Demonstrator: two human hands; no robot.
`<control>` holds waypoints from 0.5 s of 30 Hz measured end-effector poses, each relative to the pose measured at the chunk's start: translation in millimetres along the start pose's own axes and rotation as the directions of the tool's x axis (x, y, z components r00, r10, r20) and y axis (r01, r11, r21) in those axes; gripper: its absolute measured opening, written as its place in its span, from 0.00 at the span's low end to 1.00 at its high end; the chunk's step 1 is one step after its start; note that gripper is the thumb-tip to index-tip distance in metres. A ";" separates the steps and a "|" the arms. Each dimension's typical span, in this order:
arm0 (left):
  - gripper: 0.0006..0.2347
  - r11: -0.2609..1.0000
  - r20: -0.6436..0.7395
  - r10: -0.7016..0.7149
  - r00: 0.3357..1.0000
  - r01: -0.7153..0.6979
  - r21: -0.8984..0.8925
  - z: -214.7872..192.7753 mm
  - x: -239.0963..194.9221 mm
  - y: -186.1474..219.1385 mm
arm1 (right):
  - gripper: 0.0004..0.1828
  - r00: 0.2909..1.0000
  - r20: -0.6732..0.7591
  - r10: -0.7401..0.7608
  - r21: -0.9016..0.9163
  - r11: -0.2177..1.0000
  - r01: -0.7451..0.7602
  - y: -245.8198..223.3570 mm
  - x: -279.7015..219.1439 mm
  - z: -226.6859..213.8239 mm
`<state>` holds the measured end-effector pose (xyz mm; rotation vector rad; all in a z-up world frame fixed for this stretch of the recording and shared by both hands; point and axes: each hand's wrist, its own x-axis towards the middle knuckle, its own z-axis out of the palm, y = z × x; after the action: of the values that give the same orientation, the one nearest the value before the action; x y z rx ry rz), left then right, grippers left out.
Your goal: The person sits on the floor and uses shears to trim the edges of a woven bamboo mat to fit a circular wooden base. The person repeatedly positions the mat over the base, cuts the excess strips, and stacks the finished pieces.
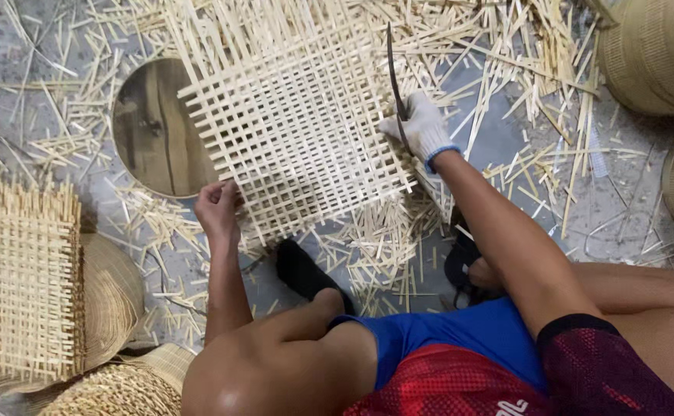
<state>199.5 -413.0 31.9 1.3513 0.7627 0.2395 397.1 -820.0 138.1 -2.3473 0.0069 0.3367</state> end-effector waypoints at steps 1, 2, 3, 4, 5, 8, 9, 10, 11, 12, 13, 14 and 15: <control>0.07 1.000 -0.006 0.007 1.000 -0.007 0.008 3.4 2.3 5.6 | 0.28 1.000 -0.002 -0.028 0.013 1.000 0.028 -5.0 1.5 -3.6; 0.08 1.000 -0.009 0.014 1.000 -0.014 0.016 7.2 5.6 10.9 | 0.27 0.999 0.030 0.039 0.026 0.999 -0.040 -9.7 2.9 -6.8; 0.08 0.999 -0.011 0.022 1.000 -0.022 0.024 5.6 -2.3 13.4 | 0.26 0.992 0.063 0.105 0.038 0.993 -0.108 -11.9 -4.0 -8.1; 0.08 0.999 -0.015 0.015 1.000 -0.015 0.032 4.5 -7.8 17.0 | 0.25 0.982 0.091 0.167 0.050 0.984 -0.172 -14.6 -8.9 -9.5; 0.08 0.999 -0.018 0.009 1.000 -0.008 0.039 4.3 -11.1 20.6 | 0.26 0.985 0.081 0.153 0.075 0.984 -0.159 -17.0 -11.6 -11.0; 0.08 0.997 -0.032 0.029 0.999 -0.027 0.075 6.2 -17.1 27.5 | 0.27 0.994 0.039 0.101 0.074 0.992 -0.103 -18.9 -13.1 -13.4; 0.08 0.995 -0.037 0.043 0.998 -0.040 0.089 6.5 -18.9 28.4 | 0.28 0.997 0.022 0.080 0.021 0.997 -0.080 -17.6 -11.8 -12.8; 0.08 0.994 -0.029 0.044 0.999 -0.041 0.097 5.8 -21.8 28.3 | 0.29 0.998 0.007 0.060 -0.029 0.998 -0.060 -14.4 -11.8 -10.6; 0.08 0.994 -0.021 0.044 0.999 -0.042 0.106 4.9 -25.4 27.6 | 0.28 0.998 0.001 0.068 -0.047 0.997 -0.068 -10.4 -12.0 -7.8; 0.09 0.993 -0.013 0.047 0.999 -0.045 0.113 4.1 -25.9 27.6 | 0.28 0.997 -0.006 0.074 -0.066 0.995 -0.074 -7.4 -10.4 -4.5; 0.08 0.994 -0.012 0.034 0.999 -0.033 0.102 3.0 -27.2 27.1 | 0.27 0.997 -0.014 0.080 -0.084 0.993 -0.081 -4.1 -9.2 -1.7; 0.08 0.996 -0.010 0.022 1.000 -0.021 0.090 4.1 -27.2 25.9 | 0.27 0.995 0.013 0.100 -0.023 0.995 -0.100 -1.3 -7.0 0.9; 0.07 0.997 -0.008 0.011 1.000 -0.010 0.079 4.9 -26.9 24.6 | 0.28 0.992 0.040 0.117 0.038 0.992 -0.119 0.9 -5.5 3.4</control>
<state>189.1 -426.3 64.6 1.4296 0.7793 0.2258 390.9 -818.8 136.5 -2.3058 0.1337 0.4352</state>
